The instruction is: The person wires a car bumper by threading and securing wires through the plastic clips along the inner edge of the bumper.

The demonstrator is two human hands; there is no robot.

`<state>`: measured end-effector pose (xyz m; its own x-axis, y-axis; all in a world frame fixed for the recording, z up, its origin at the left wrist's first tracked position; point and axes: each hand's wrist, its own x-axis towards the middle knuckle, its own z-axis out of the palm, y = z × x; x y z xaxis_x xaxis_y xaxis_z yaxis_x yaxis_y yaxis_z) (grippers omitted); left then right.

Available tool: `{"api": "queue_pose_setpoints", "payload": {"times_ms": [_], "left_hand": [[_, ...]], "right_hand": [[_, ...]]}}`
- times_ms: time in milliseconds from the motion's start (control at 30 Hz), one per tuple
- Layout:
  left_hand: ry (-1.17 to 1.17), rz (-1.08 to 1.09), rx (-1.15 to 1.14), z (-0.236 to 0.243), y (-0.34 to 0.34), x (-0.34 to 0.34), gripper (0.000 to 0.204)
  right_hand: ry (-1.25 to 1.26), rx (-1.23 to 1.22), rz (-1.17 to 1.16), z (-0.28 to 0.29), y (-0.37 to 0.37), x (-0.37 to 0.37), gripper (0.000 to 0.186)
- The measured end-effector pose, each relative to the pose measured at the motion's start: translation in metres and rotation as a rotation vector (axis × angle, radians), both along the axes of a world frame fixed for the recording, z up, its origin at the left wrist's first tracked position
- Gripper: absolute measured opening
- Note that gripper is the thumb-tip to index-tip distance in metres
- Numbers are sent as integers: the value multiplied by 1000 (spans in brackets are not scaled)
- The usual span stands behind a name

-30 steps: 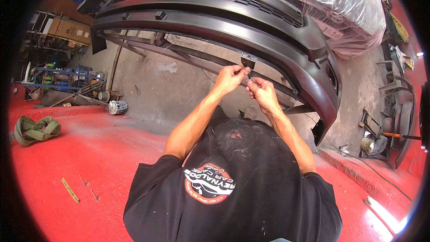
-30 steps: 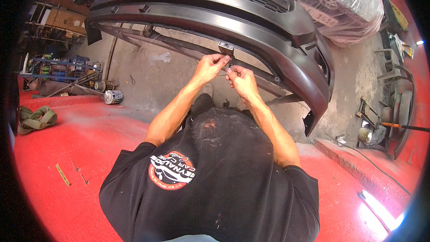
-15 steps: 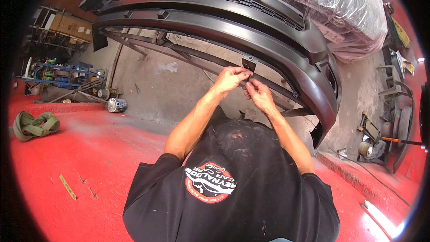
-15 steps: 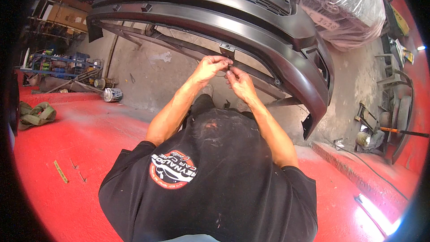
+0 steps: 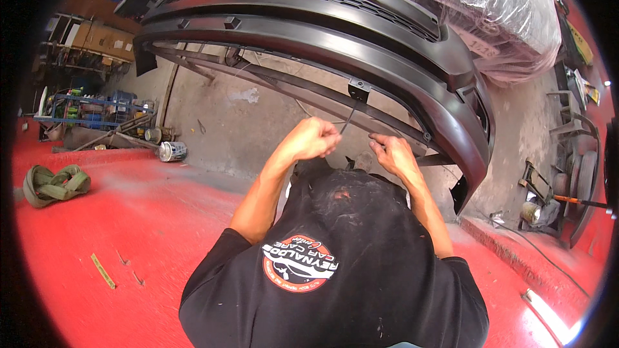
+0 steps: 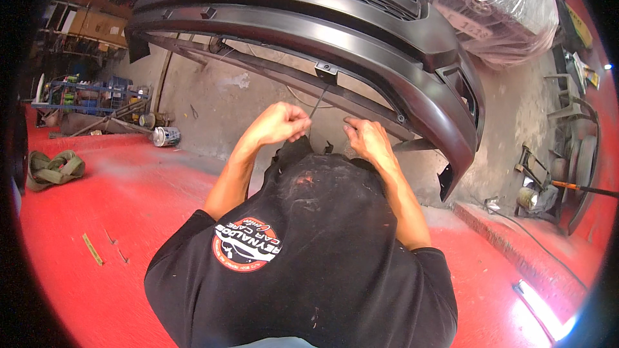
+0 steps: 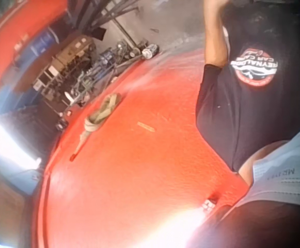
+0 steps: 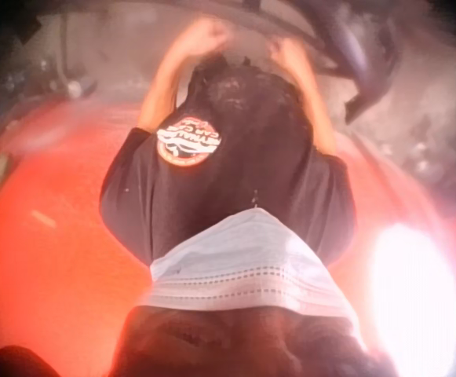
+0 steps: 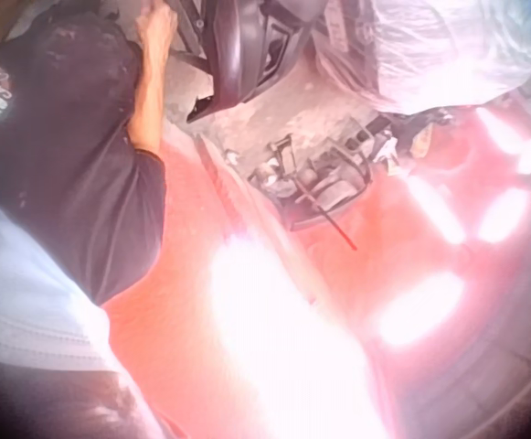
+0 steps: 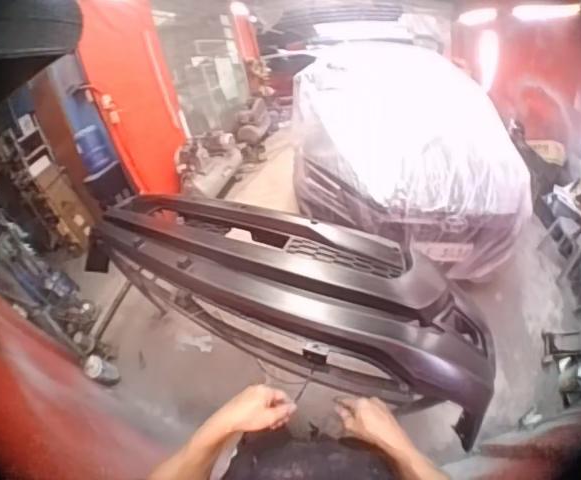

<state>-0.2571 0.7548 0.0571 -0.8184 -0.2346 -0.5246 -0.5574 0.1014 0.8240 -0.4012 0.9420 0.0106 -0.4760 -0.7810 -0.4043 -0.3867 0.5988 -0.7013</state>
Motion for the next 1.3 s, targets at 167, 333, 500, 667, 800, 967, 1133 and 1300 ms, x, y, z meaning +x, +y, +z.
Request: {"api": "queue_pose_setpoints", "payload": {"times_ms": [167, 333, 500, 667, 800, 967, 1133, 1300], "left_hand": [[-14, -319, -902, 36, -4, 31, 14], [116, -165, -985, 79, -3, 23, 11], [401, -23, -1092, 69, 2, 15, 13], [669, -69, -1220, 18, 12, 7, 20], [642, 107, -1067, 4, 21, -1, 18], [518, 276, -705, 2, 21, -14, 14], [424, 311, -507, 3, 21, -26, 14], [395, 212, -681, 7, 22, -38, 15]], "right_hand": [[336, -541, 23, 67, -21, 16, 21], [568, -792, 256, 78, -51, 29, 28], [555, -780, 232, 57, -60, 31, 29], [183, -511, -85, 29, -40, 14, 25], [135, -337, -154, -5, -21, -4, 25], [-5, -116, -229, -25, 0, -14, 29], [-4, -214, -268, -37, 1, -18, 28], [-111, 45, -175, -116, 0, -17, 54]]}}
